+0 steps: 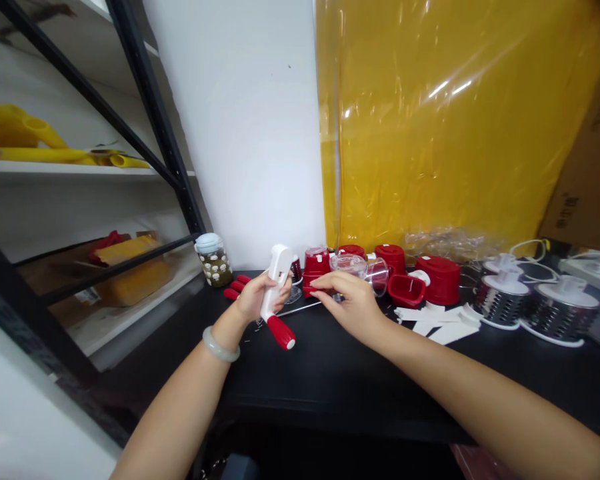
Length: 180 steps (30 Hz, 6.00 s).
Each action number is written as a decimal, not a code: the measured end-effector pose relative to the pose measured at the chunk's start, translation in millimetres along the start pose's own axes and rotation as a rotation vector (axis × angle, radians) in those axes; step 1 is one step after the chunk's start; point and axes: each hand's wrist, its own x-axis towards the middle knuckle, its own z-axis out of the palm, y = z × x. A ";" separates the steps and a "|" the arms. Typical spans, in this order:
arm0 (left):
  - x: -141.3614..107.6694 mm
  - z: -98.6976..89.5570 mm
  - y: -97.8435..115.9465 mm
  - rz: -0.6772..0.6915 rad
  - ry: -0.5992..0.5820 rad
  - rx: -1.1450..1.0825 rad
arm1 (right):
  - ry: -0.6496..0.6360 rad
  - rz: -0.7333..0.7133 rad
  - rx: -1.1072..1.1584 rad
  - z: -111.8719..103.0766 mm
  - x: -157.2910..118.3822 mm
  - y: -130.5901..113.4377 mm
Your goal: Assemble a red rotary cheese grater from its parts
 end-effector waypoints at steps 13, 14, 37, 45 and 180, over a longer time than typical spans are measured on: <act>-0.8 9.9 -23.0 -0.231 -0.206 -0.109 | 0.013 0.065 0.088 10.9 -16.1 2.3; -0.9 10.7 -24.4 -0.246 -0.213 -0.111 | 0.013 0.067 0.094 11.0 -16.5 1.9; -2.3 17.4 -30.4 -0.386 -0.262 -0.153 | -0.093 -0.092 0.006 16.4 -24.7 3.0; -4.0 18.4 -30.9 -0.405 -0.269 -0.150 | -0.064 -0.086 0.027 16.3 -24.2 1.4; -13.7 40.4 -15.0 -0.401 -0.079 1.030 | -1.137 0.170 -0.932 -96.4 -42.8 39.7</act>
